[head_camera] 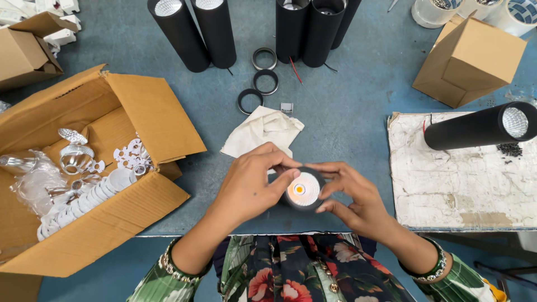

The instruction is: The person assembles LED light fixtures by picking up reflectors and LED modules, cleaning them with a cloth, and inserting them into cylindrical black housings on a workbench.

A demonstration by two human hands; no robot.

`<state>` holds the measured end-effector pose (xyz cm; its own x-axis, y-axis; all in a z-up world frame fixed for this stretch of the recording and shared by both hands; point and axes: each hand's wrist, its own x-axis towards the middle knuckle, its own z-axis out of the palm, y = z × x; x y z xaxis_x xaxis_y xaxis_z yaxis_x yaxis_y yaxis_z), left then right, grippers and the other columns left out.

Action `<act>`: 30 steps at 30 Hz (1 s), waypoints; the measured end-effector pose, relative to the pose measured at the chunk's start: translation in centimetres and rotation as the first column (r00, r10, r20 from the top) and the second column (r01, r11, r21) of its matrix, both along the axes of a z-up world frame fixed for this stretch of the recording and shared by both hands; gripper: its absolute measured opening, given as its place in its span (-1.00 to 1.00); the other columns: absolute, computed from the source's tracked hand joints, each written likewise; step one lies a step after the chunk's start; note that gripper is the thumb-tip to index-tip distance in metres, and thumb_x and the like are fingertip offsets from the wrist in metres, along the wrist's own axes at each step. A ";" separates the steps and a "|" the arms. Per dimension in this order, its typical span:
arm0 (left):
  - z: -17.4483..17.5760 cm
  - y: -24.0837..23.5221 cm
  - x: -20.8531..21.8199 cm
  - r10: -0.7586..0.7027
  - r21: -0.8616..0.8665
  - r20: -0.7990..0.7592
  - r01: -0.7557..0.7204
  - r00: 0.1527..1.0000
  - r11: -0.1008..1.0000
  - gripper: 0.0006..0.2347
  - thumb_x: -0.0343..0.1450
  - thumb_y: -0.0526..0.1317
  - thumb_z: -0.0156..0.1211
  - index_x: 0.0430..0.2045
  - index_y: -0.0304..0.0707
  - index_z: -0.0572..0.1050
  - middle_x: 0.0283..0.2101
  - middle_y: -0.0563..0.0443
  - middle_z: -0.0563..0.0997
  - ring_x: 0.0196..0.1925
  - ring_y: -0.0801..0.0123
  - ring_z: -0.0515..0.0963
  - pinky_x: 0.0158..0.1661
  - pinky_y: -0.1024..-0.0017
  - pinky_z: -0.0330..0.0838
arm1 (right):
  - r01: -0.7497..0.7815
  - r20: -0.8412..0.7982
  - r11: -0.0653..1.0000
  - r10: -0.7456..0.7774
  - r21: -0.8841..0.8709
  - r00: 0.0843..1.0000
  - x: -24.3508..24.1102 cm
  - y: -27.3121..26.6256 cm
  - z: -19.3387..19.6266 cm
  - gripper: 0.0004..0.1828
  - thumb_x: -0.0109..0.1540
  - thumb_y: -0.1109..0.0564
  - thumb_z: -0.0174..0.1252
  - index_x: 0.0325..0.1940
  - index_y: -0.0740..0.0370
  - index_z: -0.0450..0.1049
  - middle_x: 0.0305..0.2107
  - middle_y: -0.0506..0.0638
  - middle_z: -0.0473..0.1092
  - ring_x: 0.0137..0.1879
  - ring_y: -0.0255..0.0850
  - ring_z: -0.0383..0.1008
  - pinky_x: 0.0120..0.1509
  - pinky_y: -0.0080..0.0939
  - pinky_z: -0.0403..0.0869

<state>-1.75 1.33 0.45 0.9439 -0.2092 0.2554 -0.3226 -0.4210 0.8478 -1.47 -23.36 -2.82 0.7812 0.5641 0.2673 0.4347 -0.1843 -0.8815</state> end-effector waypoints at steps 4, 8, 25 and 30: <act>-0.4 -0.7 0.5 0.061 -0.017 -0.146 -0.064 0.987 0.998 -0.87 0.31 -0.22 0.37 -0.47 -0.31 0.64 -0.45 -0.03 0.59 -0.46 0.35 0.69 -0.43 0.39 0.49 | -0.055 -0.006 0.997 0.056 0.047 0.998 -0.2 0.2 -0.2 -0.87 0.13 0.34 0.33 -0.28 0.26 0.53 0.26 0.27 0.32 0.35 0.06 0.45 0.40 0.04 0.47; -0.7 -1.2 0.9 0.099 -0.011 -0.172 -0.102 0.980 0.995 -0.83 0.29 -0.20 0.42 -0.55 -0.36 0.60 -0.50 -0.03 0.57 -0.52 0.33 0.67 -0.46 0.41 0.50 | -0.070 -0.023 0.991 0.073 0.111 0.997 -0.1 0.6 -0.6 -0.88 0.18 0.40 0.25 -0.29 0.25 0.57 0.27 0.26 0.28 0.38 0.06 0.44 0.35 0.01 0.54; 0.2 -0.7 0.2 0.103 0.026 -0.153 -0.101 0.983 0.995 -0.87 0.30 -0.22 0.37 -0.48 -0.30 0.63 -0.44 -0.03 0.59 -0.44 0.29 0.70 -0.39 0.36 0.51 | -0.047 0.099 0.997 0.040 0.069 0.994 0.1 0.6 -0.8 -0.82 0.13 0.43 0.27 -0.24 0.30 0.51 0.25 0.35 0.31 0.30 0.07 0.50 0.20 -0.07 0.61; -0.4 -0.9 0.8 0.077 -0.033 -0.218 -0.086 0.973 0.996 -0.84 0.27 -0.19 0.41 -0.58 -0.30 0.60 -0.49 0.02 0.59 -0.51 0.35 0.70 -0.46 0.40 0.52 | -0.052 0.038 0.990 0.047 0.133 0.998 -0.4 0.8 -1.2 -0.70 0.14 0.56 0.10 -0.21 0.30 0.56 0.27 0.42 0.24 0.23 0.09 0.53 -0.05 -0.23 0.62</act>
<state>-0.95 0.48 0.09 0.9911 -0.1231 0.0503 -0.0961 -0.4010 0.9110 -1.85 -22.58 -3.99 0.7420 0.5593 0.3698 0.4715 -0.0431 -0.8808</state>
